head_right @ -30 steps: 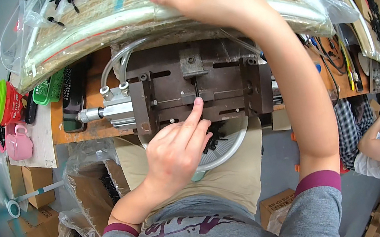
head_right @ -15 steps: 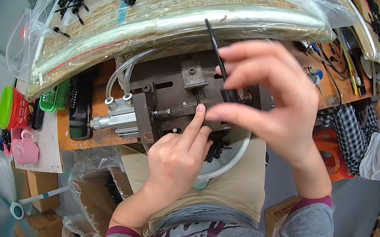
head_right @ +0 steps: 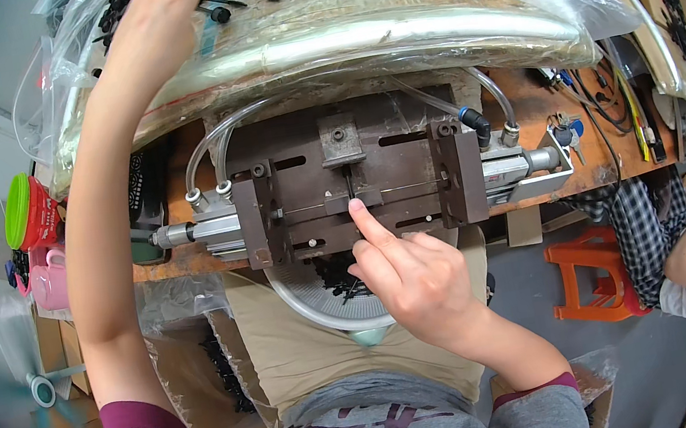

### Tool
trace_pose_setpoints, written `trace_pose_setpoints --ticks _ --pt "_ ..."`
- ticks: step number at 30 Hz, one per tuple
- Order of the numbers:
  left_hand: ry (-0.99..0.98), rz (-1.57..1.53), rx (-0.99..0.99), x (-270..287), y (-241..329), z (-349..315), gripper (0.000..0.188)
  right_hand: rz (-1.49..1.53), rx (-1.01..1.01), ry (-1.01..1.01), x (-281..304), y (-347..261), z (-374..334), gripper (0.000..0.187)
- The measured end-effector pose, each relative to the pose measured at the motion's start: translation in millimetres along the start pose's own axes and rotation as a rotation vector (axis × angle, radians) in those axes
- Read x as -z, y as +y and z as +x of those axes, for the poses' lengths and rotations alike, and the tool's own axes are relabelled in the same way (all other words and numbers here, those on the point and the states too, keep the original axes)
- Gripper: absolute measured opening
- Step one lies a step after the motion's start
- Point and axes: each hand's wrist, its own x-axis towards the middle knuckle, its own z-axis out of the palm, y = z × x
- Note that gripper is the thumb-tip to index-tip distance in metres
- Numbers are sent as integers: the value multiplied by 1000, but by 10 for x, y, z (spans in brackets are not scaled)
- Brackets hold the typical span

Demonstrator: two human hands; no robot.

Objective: Assembling small black plastic components using a pneumatic jig on a workbench.

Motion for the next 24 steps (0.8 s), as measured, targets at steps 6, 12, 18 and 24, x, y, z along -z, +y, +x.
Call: trace_pose_setpoints --ticks 6,12,18,24 --pt "-274 -222 -9 -496 -158 160 25 -62 21 -32 27 -23 78 23" --pt "-253 -138 -123 -200 63 174 29 -29 -14 -47 61 -20 77 25" --pt "-58 -399 -18 101 269 101 31 445 -265 30 274 -8 184 30" --pt "104 -397 -138 817 968 -60 31 1552 -605 309 518 55 403 50"
